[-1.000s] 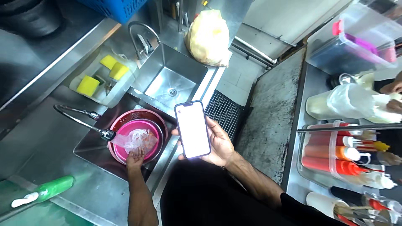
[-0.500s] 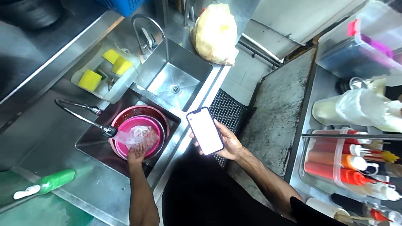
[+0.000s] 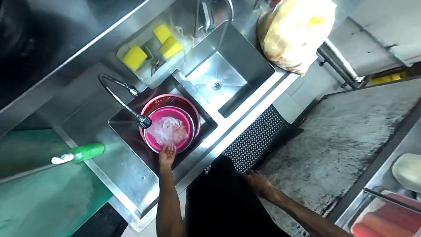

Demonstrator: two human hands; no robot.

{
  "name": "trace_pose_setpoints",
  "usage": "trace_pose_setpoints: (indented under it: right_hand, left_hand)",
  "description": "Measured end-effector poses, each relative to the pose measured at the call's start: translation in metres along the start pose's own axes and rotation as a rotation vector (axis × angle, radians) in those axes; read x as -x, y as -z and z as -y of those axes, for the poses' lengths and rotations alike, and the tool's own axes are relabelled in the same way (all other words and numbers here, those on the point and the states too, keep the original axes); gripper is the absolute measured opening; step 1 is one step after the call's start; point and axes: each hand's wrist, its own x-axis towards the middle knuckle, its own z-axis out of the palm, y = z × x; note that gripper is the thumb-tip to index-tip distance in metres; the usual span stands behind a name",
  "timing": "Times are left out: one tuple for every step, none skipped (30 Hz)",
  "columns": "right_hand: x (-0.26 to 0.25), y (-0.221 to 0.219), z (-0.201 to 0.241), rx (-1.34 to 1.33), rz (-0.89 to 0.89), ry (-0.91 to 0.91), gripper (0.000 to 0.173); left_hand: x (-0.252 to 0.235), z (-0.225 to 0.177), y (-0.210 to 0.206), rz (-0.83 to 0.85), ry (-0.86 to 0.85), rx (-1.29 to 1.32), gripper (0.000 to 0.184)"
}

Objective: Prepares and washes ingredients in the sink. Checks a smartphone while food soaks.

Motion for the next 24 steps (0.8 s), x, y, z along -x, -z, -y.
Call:
trace_pose_setpoints:
  right_hand:
    - [-0.004,0.004,0.002,0.031,0.002,0.109,0.071]
    - [-0.010,0.008,0.005,0.059,0.025,0.205,0.071]
    - [-0.016,0.012,0.008,0.085,0.060,0.268,0.068]
    - [-0.022,0.016,0.011,0.101,0.096,0.290,0.067]
    - [-0.029,0.019,0.011,0.095,0.119,0.289,0.065]
    - [-0.037,0.021,0.007,0.061,0.125,0.286,0.063]
    - [-0.045,0.023,-0.001,-0.005,0.118,0.297,0.062]
    - [-0.052,0.023,-0.010,-0.077,0.104,0.329,0.059]
    - [-0.057,0.023,-0.018,-0.152,0.095,0.371,0.057]
    - [-0.059,0.024,-0.024,-0.217,0.099,0.405,0.056]
    - [-0.057,0.026,-0.028,-0.269,0.114,0.424,0.057]
    - [-0.052,0.029,-0.029,-0.320,0.127,0.435,0.059]
    - [-0.047,0.030,-0.031,-0.365,0.131,0.450,0.062]
    - [-0.043,0.032,-0.033,-0.391,0.143,0.450,0.064]
    - [-0.040,0.037,-0.034,-0.393,0.159,0.438,0.066]
    - [-0.040,0.040,-0.037,-0.392,0.166,0.438,0.067]
    - [-0.041,0.042,-0.040,-0.386,0.170,0.438,0.069]
    - [-0.041,0.044,-0.042,-0.372,0.173,0.429,0.069]
    - [-0.040,0.045,-0.043,-0.346,0.177,0.420,0.068]
    - [-0.041,0.048,-0.045,-0.306,0.177,0.410,0.066]
    - [-0.042,0.052,-0.045,-0.268,0.173,0.406,0.063]
    - [-0.044,0.057,-0.046,-0.246,0.178,0.405,0.060]
    - [-0.045,0.062,-0.045,-0.238,0.179,0.406,0.057]
    - [-0.047,0.066,-0.045,-0.248,0.172,0.410,0.052]
  left_hand:
    - [-0.002,0.003,-0.003,-0.009,0.004,0.006,0.044]
    - [-0.003,0.006,-0.006,-0.017,0.006,0.010,0.043]
    - [-0.005,0.009,-0.009,-0.021,0.011,0.011,0.042]
    - [-0.007,0.010,-0.011,-0.020,0.016,0.004,0.041]
    - [-0.008,0.011,-0.014,-0.015,0.011,-0.011,0.041]
    - [-0.010,0.010,-0.018,-0.009,-0.011,-0.050,0.040]
    - [-0.011,0.009,-0.022,-0.003,-0.058,-0.116,0.039]
    - [-0.012,0.008,-0.026,-0.010,-0.141,-0.214,0.037]
    - [-0.014,0.006,-0.030,-0.043,-0.252,-0.356,0.035]
    - [-0.016,0.004,-0.033,-0.098,-0.378,-0.540,0.036]
    - [-0.019,0.001,-0.034,-0.178,-0.497,-0.749,0.044]
    - [-0.021,-0.004,-0.035,-0.246,-0.581,-0.940,0.057]
    - [-0.027,-0.008,-0.036,-0.287,-0.640,-1.068,0.069]
    - [-0.031,-0.010,-0.036,-0.311,-0.645,-1.136,0.080]
    - [-0.037,-0.010,-0.037,-0.321,-0.616,-1.157,0.086]
    - [-0.042,-0.010,-0.038,-0.325,-0.558,-1.196,0.086]
    - [-0.048,-0.009,-0.040,-0.314,-0.487,-1.277,0.082]
    - [-0.054,-0.006,-0.039,-0.295,-0.427,-1.387,0.077]
    - [-0.059,-0.002,-0.038,-0.284,-0.393,-1.483,0.074]
    - [-0.063,0.004,-0.038,-0.294,-0.410,-1.534,0.071]
    - [-0.065,0.009,-0.038,-0.309,-0.436,-1.571,0.069]
    - [-0.066,0.012,-0.039,-0.318,-0.454,-1.608,0.066]
    - [-0.066,0.014,-0.042,-0.319,-0.467,-1.644,0.063]
    - [-0.067,0.017,-0.042,-0.315,-0.505,-1.659,0.062]
